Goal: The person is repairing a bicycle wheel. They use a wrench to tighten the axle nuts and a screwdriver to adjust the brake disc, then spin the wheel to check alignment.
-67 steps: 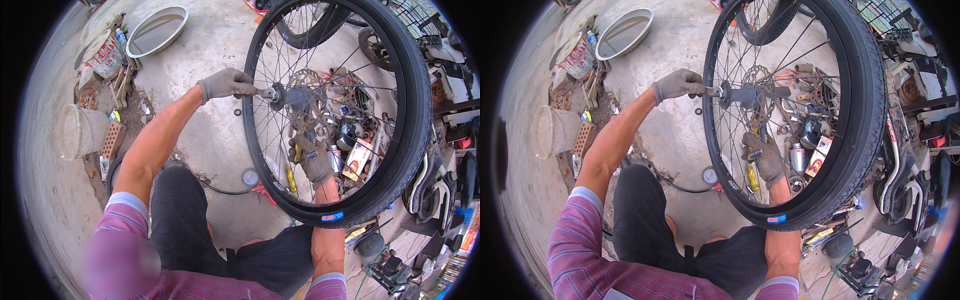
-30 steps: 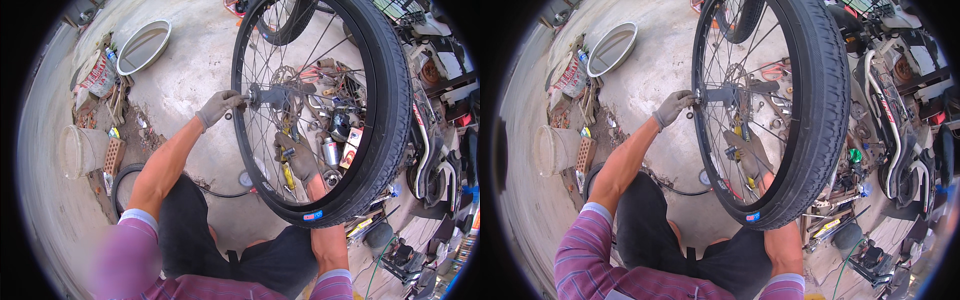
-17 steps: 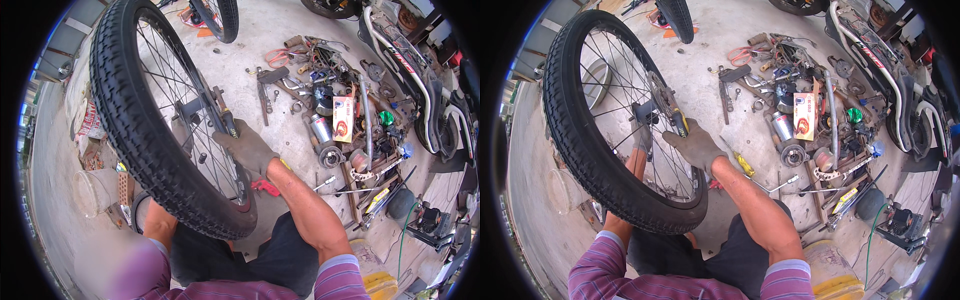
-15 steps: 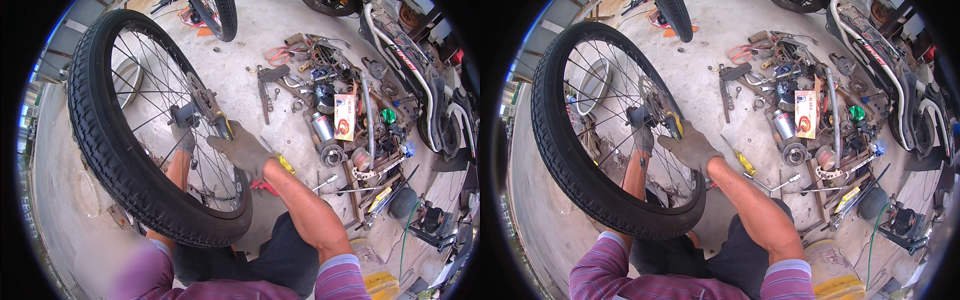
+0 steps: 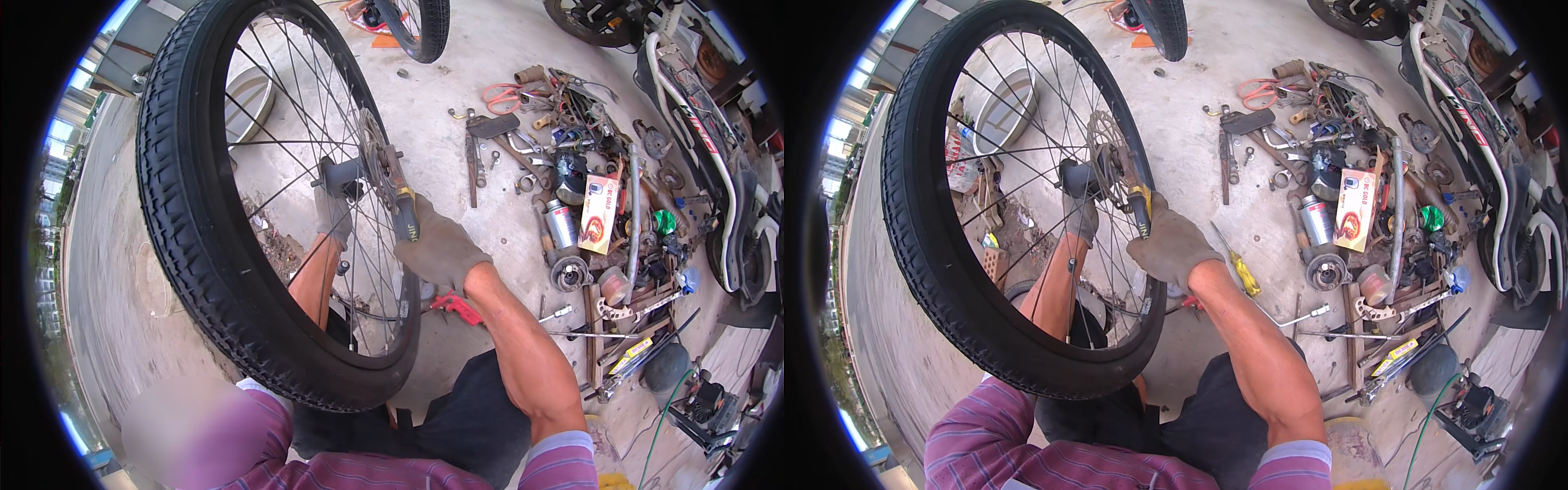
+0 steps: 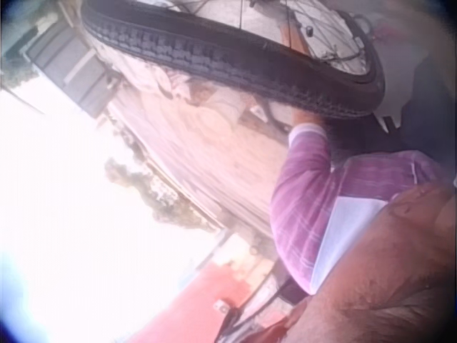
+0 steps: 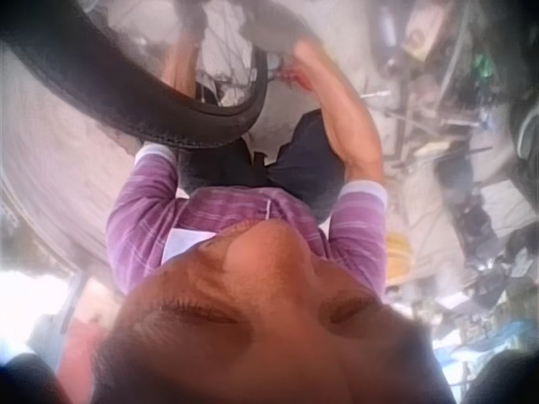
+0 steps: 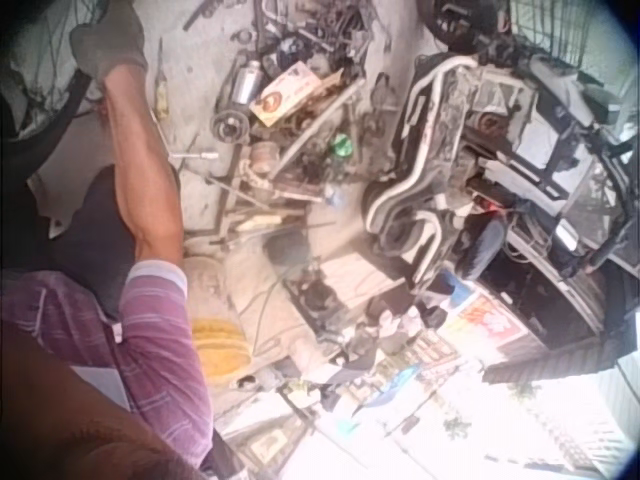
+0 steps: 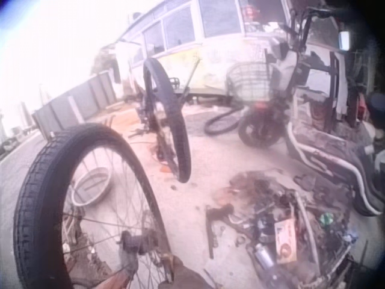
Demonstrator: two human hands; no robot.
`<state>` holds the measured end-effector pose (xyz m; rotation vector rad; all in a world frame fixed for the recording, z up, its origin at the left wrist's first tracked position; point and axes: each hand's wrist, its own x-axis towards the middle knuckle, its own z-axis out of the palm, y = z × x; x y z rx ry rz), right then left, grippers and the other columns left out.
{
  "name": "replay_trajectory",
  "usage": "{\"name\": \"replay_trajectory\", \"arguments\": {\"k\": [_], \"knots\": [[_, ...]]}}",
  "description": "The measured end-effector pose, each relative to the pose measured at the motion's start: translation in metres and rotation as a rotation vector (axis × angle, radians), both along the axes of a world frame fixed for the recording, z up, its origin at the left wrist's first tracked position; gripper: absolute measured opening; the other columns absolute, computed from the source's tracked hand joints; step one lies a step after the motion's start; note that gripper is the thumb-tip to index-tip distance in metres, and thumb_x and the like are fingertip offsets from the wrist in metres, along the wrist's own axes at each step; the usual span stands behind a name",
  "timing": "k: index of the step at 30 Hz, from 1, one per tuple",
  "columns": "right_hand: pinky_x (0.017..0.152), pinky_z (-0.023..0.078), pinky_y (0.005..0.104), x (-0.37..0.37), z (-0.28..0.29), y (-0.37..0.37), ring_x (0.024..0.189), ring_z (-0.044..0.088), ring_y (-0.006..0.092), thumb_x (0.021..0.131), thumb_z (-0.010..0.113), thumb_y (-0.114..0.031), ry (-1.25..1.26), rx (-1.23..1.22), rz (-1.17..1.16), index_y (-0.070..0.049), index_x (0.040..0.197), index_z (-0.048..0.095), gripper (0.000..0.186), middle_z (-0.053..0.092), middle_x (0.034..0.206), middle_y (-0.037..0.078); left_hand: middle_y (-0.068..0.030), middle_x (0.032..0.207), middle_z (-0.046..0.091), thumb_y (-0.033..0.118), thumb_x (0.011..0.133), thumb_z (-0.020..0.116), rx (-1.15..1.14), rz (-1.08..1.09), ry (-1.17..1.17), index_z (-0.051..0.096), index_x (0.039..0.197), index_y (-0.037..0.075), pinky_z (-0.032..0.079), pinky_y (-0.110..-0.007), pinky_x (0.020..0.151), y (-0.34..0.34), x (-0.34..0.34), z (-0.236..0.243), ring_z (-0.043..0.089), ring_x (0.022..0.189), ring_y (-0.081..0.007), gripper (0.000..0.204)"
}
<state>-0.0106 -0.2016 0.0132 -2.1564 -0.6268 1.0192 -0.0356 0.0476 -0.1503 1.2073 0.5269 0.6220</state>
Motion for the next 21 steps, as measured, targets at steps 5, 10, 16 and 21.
{"name": "replay_trajectory", "arguments": {"k": [5,10,16,21], "knots": [[0.106,0.049,0.0454,-0.003,-0.019,-0.005,0.12,0.063,0.0483,0.08,0.065,-0.015,0.053,0.135,-0.081,0.008,0.162,0.015,0.098,0.061,0.125,0.039,-0.0021,0.083,0.062,0.049,0.11,0.049,-0.023,-0.065,0.028,0.059,0.11,0.011,0.05,-0.032,0.05,-0.011,0.003,-0.002,0.058,0.059,-0.0129,0.04],[0.11,0.047,0.0457,-0.009,-0.052,-0.001,0.127,0.057,0.0516,0.08,0.064,-0.012,-0.067,0.186,-0.156,-0.002,0.166,0.007,0.103,0.048,0.141,0.042,-0.0021,0.083,0.061,0.05,0.11,0.049,-0.046,-0.099,0.048,0.059,0.11,0.011,0.05,-0.032,0.05,-0.013,0.0,-0.001,0.058,0.059,-0.013,0.04],[0.113,0.045,0.0436,-0.011,-0.054,-0.002,0.131,0.054,0.0521,0.079,0.064,-0.011,0.028,0.253,-0.174,-0.004,0.166,0.003,0.106,0.044,0.148,0.04,-0.0021,0.082,0.061,0.05,0.11,0.049,-0.059,-0.122,0.061,0.059,0.11,0.011,0.05,-0.032,0.05,-0.01,-0.003,0.003,0.058,0.059,-0.0131,0.04],[0.115,0.043,0.0432,-0.009,-0.054,-0.006,0.135,0.052,0.0513,0.08,0.064,-0.01,0.0,0.251,-0.144,-0.004,0.166,-0.001,0.108,0.039,0.152,0.04,-0.0021,0.082,0.061,0.05,0.11,0.049,-0.07,-0.174,0.084,0.059,0.11,0.011,0.05,-0.032,0.05,-0.015,0.001,0.002,0.058,0.059,-0.0131,0.041]]}}
